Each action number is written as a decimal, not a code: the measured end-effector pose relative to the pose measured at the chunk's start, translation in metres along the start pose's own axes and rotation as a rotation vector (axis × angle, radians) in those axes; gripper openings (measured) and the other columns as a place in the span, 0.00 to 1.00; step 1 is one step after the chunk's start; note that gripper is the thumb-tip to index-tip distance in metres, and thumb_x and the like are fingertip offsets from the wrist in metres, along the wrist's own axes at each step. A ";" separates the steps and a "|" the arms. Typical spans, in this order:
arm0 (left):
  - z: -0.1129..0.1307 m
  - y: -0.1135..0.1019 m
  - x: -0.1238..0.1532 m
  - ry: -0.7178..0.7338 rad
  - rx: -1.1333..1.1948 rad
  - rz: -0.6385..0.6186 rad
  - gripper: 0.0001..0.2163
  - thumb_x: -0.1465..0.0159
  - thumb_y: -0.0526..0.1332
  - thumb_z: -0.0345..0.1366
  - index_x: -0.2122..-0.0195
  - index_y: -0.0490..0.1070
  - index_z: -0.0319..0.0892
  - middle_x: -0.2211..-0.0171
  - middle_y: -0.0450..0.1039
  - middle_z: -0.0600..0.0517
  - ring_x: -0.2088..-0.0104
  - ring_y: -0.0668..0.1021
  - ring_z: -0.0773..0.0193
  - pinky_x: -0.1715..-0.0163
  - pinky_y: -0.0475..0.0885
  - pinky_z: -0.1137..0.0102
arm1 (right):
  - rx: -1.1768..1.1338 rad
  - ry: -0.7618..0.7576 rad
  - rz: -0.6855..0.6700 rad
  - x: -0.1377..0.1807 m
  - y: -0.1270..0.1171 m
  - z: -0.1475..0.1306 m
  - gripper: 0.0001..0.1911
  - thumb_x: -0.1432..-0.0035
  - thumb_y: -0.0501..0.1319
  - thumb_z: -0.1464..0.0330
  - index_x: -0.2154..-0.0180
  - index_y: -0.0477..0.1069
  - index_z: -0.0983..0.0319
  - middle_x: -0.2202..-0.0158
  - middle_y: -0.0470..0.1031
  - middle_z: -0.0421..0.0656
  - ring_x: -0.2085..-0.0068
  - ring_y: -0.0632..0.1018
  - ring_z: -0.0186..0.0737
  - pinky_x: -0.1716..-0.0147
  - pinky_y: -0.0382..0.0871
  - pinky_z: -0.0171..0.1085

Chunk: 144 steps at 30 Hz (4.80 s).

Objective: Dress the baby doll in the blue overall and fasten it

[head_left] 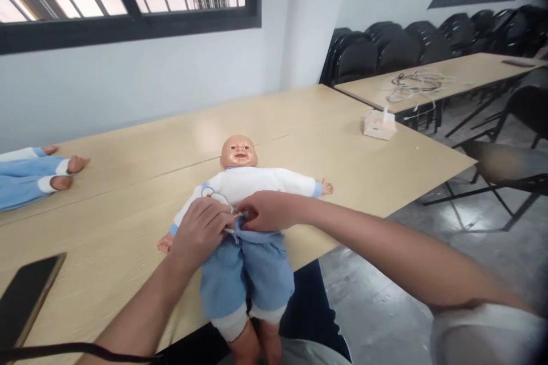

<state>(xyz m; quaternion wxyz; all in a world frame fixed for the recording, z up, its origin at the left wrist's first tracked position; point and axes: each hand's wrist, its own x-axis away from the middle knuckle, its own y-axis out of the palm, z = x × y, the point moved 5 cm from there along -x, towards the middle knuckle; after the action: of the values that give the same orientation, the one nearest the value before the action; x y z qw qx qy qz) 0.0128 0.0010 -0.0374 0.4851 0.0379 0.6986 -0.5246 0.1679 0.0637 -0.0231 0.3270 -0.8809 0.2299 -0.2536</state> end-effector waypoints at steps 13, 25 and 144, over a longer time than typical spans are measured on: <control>-0.030 0.017 0.015 -0.338 0.130 -0.117 0.27 0.34 0.62 0.33 0.35 0.58 0.42 0.39 0.70 0.40 0.35 0.70 0.47 0.36 0.67 0.48 | -0.416 0.013 0.147 0.002 0.017 0.014 0.11 0.34 0.59 0.63 0.63 0.75 0.63 0.69 0.73 0.39 0.69 0.68 0.34 0.70 0.58 0.34; -0.038 0.021 0.016 -0.388 0.332 -0.003 0.09 0.27 0.50 0.31 0.52 0.68 0.46 0.52 0.74 0.48 0.46 0.74 0.57 0.36 0.66 0.52 | -0.665 0.149 -0.003 0.014 0.019 0.020 0.13 0.35 0.60 0.61 0.56 0.78 0.61 0.79 0.58 0.32 0.79 0.58 0.30 0.81 0.50 0.32; 0.104 0.058 -0.009 0.280 0.400 -0.671 0.13 0.41 0.69 0.44 0.68 0.66 0.43 0.68 0.73 0.55 0.58 0.71 0.57 0.50 0.57 0.56 | -1.002 -0.144 0.687 0.016 -0.024 0.086 0.25 0.39 0.63 0.68 0.41 0.62 0.56 0.75 0.64 0.30 0.79 0.63 0.29 0.80 0.57 0.30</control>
<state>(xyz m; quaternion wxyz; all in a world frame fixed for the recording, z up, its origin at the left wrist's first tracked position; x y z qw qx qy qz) 0.1166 -0.0485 -0.0689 0.1705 -0.0274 0.6156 -0.7689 0.2370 0.1107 -0.0587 -0.0494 -0.8179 0.5695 0.0657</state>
